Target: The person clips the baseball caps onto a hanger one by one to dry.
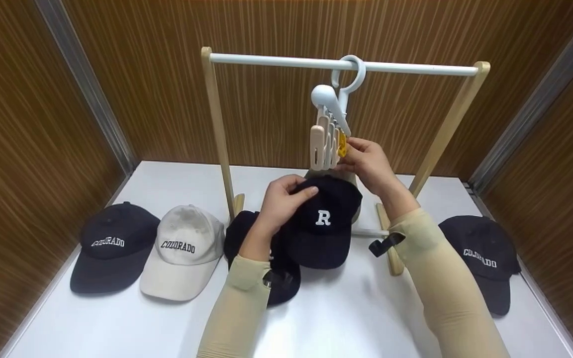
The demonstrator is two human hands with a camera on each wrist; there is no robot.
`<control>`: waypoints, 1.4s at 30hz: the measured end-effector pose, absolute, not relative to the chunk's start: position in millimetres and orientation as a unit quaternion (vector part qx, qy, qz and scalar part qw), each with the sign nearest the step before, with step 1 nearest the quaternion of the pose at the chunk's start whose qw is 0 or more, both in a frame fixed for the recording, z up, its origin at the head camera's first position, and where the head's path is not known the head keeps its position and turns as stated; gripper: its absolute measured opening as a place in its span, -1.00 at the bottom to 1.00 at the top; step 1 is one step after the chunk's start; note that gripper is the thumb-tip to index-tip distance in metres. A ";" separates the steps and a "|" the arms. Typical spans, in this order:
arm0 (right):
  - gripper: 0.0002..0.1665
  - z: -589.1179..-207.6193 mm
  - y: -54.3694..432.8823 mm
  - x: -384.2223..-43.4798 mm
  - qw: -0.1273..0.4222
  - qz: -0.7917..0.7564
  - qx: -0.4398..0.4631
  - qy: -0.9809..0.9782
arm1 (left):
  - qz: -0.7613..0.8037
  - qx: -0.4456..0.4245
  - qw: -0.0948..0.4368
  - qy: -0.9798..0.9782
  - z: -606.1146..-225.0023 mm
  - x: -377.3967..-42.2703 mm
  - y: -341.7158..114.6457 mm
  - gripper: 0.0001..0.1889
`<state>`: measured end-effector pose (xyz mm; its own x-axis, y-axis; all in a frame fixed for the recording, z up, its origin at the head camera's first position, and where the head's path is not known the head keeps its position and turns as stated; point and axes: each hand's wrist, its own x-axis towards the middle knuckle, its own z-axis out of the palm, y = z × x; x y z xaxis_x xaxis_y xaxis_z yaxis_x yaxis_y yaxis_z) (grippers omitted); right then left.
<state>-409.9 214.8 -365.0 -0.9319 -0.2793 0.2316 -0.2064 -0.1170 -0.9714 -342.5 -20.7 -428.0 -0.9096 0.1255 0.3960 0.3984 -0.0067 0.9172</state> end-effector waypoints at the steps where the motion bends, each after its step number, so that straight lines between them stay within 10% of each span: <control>1: -0.70 -364.5 214.2 -409.9 0.024 -0.724 -0.182 0.665 | -0.684 -0.188 0.101 -0.697 -428.0 -342.6 -20.9 -0.86; 42: -0.73 -348.9 206.2 -400.4 -0.027 -0.739 -0.122 0.662 | -0.682 -0.224 0.132 -0.683 -420.1 -339.5 -18.9 -0.82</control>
<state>-400.4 206.2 -348.9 -0.9689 -0.1209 0.2160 -0.2015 -0.1213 -0.9719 -339.5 -18.9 -420.1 -0.8651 0.1253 0.4857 0.4859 -0.0313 0.8735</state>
